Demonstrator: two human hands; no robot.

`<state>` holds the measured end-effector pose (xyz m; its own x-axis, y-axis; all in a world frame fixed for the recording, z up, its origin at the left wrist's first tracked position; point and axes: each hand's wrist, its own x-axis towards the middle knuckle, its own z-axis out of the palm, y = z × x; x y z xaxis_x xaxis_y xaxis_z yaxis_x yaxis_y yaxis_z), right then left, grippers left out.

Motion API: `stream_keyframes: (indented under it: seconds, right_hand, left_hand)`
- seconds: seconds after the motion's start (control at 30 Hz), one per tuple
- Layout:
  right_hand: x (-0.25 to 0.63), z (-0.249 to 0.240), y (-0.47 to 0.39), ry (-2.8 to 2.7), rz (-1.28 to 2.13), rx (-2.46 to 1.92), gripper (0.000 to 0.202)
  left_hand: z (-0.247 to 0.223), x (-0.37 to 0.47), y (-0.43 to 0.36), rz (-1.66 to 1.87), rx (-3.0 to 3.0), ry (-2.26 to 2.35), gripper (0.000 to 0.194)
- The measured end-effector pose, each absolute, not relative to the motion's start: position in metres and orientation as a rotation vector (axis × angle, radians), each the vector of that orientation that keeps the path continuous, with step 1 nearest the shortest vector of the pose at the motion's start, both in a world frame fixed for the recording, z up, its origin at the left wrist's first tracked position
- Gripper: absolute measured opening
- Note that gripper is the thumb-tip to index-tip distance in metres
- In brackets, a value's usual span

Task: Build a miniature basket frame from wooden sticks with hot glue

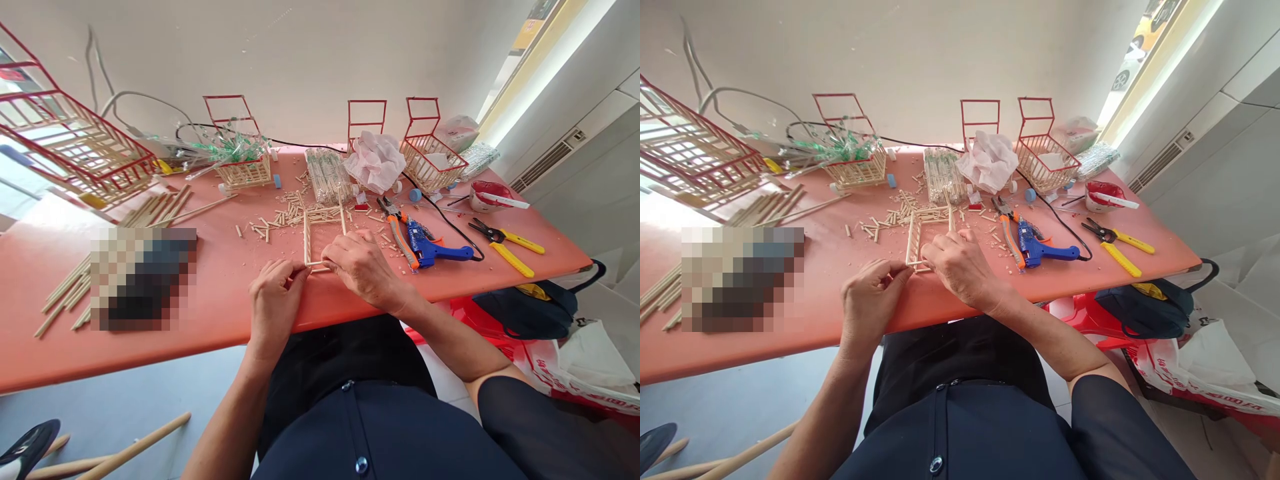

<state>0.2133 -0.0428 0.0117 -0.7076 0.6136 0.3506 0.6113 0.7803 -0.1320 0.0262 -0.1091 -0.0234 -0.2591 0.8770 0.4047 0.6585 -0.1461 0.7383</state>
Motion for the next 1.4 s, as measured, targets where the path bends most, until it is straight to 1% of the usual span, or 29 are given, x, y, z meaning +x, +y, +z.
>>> stream_keyframes:
  seconds: [0.17,0.33,0.6,0.87,1.1,1.27,1.4]
  right_hand:
    - [0.2136,0.0128,-0.0428,-2.599,0.027,-0.918,0.014]
    - [0.2141,0.0150,-0.0431,-2.625,0.039,-0.922,0.020]
    - [0.2151,0.0187,-0.0433,-2.626,0.039,-0.892,0.022]
    - [0.2153,0.0153,-0.0424,-2.620,0.024,-0.873,0.020]
    - [0.2163,0.0139,-0.0427,-2.605,0.008,-0.865,0.022]
    - [0.2177,0.0099,-0.0410,-2.572,0.054,-0.862,0.021]
    - [0.2192,0.0092,-0.0402,-2.567,0.077,-0.846,0.020]
  left_hand:
    - [-0.0208,0.0277,-0.1094,1.342,1.747,1.898,0.016]
    - [-0.0174,0.0300,-0.1101,1.345,1.748,1.892,0.014]
    - [-0.0153,0.0305,-0.1103,1.337,1.768,1.893,0.014]
    - [-0.0158,0.0294,-0.1103,1.352,1.804,1.861,0.016]
    - [-0.0166,0.0293,-0.1108,1.332,1.789,1.880,0.015]
    - [-0.0190,0.0279,-0.1112,1.339,1.774,1.876,0.016]
    - [-0.0195,0.0284,-0.1113,1.365,1.725,1.890,0.012]
